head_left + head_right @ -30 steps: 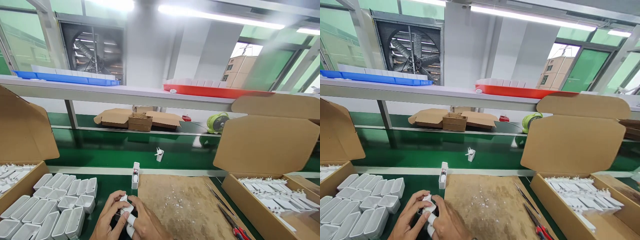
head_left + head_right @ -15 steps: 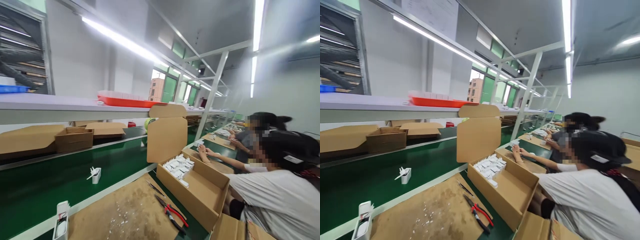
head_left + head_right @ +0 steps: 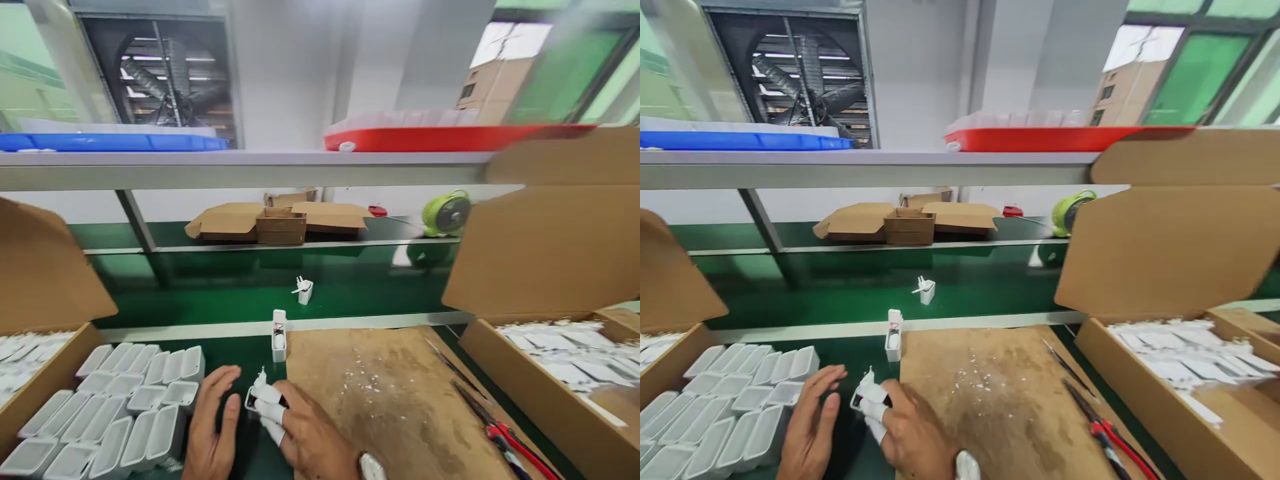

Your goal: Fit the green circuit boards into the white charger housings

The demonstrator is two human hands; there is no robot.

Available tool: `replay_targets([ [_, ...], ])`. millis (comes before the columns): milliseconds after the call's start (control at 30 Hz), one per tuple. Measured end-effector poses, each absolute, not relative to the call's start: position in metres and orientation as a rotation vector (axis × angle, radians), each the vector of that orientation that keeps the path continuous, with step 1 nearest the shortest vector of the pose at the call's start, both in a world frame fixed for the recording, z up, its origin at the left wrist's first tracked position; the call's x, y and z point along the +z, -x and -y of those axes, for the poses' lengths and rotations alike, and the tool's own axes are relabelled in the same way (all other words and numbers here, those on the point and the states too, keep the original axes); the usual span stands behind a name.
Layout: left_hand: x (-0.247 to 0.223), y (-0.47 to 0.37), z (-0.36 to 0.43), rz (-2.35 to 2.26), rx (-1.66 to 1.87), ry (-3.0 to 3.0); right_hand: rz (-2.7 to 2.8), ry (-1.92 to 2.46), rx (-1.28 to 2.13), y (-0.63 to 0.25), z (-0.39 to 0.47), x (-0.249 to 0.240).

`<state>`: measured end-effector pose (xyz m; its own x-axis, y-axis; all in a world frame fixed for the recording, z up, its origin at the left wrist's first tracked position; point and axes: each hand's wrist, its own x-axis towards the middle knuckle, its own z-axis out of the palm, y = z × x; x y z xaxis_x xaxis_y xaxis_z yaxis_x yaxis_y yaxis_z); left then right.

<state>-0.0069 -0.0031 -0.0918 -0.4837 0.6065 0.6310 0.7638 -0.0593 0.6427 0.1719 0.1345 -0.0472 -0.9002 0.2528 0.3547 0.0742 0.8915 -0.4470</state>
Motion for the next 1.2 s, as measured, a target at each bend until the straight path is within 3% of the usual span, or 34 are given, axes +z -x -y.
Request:
replay_targets([
  [167,-0.082,-0.006,-0.005,1.988,-1.479,1.852,2.655,0.264,0.609,-0.173,-0.138,-0.063],
  [700,-0.079,-0.014,-0.008,2.258,-1.776,1.546,2.584,0.242,0.711,-0.170,-0.141,-0.063],
  [767,-0.081,-0.014,-0.007,2.254,-1.811,1.567,2.505,0.277,0.916,-0.167,-0.142,-0.064],
  [900,-0.088,-0.016,-0.006,2.098,-1.726,1.799,1.906,0.423,1.885,-0.159,-0.144,-0.068],
  [967,-0.088,-0.020,-0.008,2.010,-1.667,1.810,1.651,0.462,2.194,-0.156,-0.145,-0.071],
  [1200,-0.082,-0.027,-0.015,1.864,-1.686,1.734,1.569,0.508,2.280,-0.153,-0.145,-0.077],
])
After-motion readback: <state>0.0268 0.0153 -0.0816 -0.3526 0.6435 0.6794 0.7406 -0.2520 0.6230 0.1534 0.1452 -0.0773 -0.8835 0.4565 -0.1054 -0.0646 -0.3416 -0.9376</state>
